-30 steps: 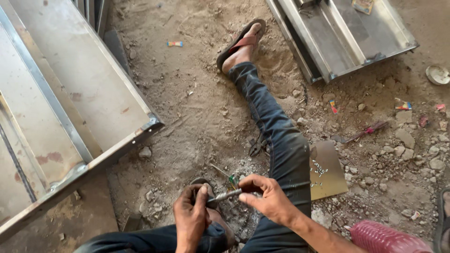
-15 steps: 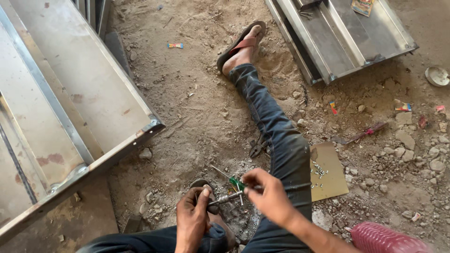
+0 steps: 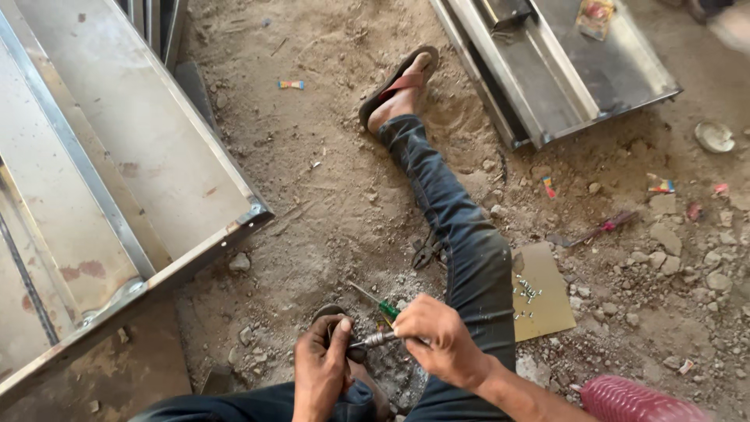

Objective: The person sits on the ground assembling metal frame panels, picking up screws from a cardboard sheet on the ground and threading them by hand into holes along the frame edges. They reposition and flip the panels, use a screwdriver to tighten screws, and hold a small block while fitting fasteners.

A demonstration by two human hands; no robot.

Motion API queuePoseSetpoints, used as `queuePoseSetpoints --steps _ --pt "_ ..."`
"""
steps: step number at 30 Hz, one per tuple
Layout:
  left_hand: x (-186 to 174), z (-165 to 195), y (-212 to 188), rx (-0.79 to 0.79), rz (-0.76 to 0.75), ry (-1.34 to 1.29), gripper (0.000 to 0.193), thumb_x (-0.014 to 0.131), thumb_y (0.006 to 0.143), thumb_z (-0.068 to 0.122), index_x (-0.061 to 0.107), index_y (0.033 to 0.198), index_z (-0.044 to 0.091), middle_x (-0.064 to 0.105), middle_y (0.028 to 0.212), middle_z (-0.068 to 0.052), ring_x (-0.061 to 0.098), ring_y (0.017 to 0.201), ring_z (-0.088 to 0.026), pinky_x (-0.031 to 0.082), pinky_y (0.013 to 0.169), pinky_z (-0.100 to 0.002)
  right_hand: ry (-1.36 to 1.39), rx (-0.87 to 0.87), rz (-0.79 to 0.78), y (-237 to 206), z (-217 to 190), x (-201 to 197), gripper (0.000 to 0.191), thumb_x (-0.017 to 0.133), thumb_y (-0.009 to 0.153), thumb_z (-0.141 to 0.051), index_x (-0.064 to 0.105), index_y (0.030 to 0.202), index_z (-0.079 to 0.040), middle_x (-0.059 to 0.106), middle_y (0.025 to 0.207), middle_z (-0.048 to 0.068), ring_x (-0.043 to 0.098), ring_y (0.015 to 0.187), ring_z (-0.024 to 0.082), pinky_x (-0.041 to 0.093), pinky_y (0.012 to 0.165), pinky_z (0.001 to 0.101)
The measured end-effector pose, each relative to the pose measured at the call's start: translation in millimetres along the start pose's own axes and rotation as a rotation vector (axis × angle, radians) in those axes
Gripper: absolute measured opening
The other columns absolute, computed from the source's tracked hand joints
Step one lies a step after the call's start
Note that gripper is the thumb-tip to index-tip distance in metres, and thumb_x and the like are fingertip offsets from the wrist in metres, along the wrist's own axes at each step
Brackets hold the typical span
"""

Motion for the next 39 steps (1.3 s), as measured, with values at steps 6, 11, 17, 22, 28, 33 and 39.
queuePoseSetpoints --steps 6,11,17,22,28,33,39 --pt "-2.4 -10.2 1.4 -0.051 0.001 -0.052 0.021 0.066 0.096 0.018 0.071 0.098 -0.003 0.062 0.053 -0.008 0.041 0.028 -0.01 0.028 0.027 -0.029 -0.066 0.095 0.066 -1.5 1.4 -0.1 0.028 0.07 0.078 0.009 0.061 0.098 -0.008 0.07 0.099 0.006 0.069 0.093 0.023 0.058 0.08 0.0341" --pt "-7.1 -3.6 -2.0 0.032 0.033 0.023 0.022 0.066 0.095 0.019 0.071 0.097 -0.002 0.066 0.054 -0.008 0.043 0.028 -0.01 0.031 0.027 -0.028 1.046 1.3 -0.034 -64.9 64.9 41.9 0.027 0.058 0.099 -0.024 0.063 0.114 -0.003 0.073 0.099 0.017 0.071 0.082 0.028 0.061 0.074 0.0425" --pt "2.7 -3.8 -13.6 -0.079 -0.031 -0.04 0.023 0.067 0.096 0.019 0.07 0.097 -0.003 0.061 0.055 -0.007 0.042 0.029 -0.011 0.029 0.028 -0.029 0.264 0.161 -0.064 -31.3 12.8 14.0 0.021 0.067 0.085 0.01 0.068 0.103 -0.001 0.074 0.109 0.01 0.073 0.104 0.02 0.059 0.094 0.0321" --pt "-0.5 12.8 -19.5 -0.007 -0.012 0.007 0.023 0.066 0.096 0.02 0.071 0.097 -0.003 0.061 0.055 -0.006 0.042 0.03 -0.011 0.029 0.028 -0.029 0.281 0.563 0.088 -35.4 42.3 7.5 0.024 0.067 0.084 0.006 0.068 0.105 -0.005 0.074 0.102 0.005 0.069 0.097 0.013 0.057 0.087 0.0267" --pt "1.8 13.4 -15.7 0.021 0.007 0.058 0.023 0.066 0.096 0.02 0.07 0.095 -0.002 0.058 0.053 -0.004 0.044 0.031 -0.01 0.031 0.029 -0.029 0.825 0.976 -0.065 -58.0 63.0 30.9 0.016 0.065 0.094 -0.002 0.066 0.109 0.003 0.07 0.096 0.01 0.065 0.087 0.018 0.053 0.08 0.0333" --pt "-2.9 3.8 -9.9 0.002 -0.003 0.02 0.024 0.067 0.096 0.02 0.071 0.093 -0.003 0.054 0.052 -0.004 0.042 0.03 -0.011 0.03 0.029 -0.03 0.102 0.129 0.013 -27.5 19.0 8.5 0.017 0.07 0.084 0.008 0.069 0.096 -0.004 0.076 0.102 0.007 0.074 0.099 0.015 0.059 0.083 0.0288" --pt "-9.0 -1.2 0.3 0.08 0.065 -0.001 0.02 0.069 0.094 0.017 0.073 0.097 -0.002 0.066 0.056 -0.006 0.048 0.034 -0.01 0.033 0.031 -0.03 0.767 1.198 0.031 -67.1 78.1 29.1 0.025 0.066 0.098 -0.021 0.066 0.108 0.001 0.07 0.082 0.009 0.067 0.065 0.019 0.058 0.061 0.034"
Point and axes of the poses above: each hand's wrist, its own y-axis towards the middle knuckle, its own x-axis out of the palm, z = x × y, the point moved 8 cm from there along y, towards the middle knuckle
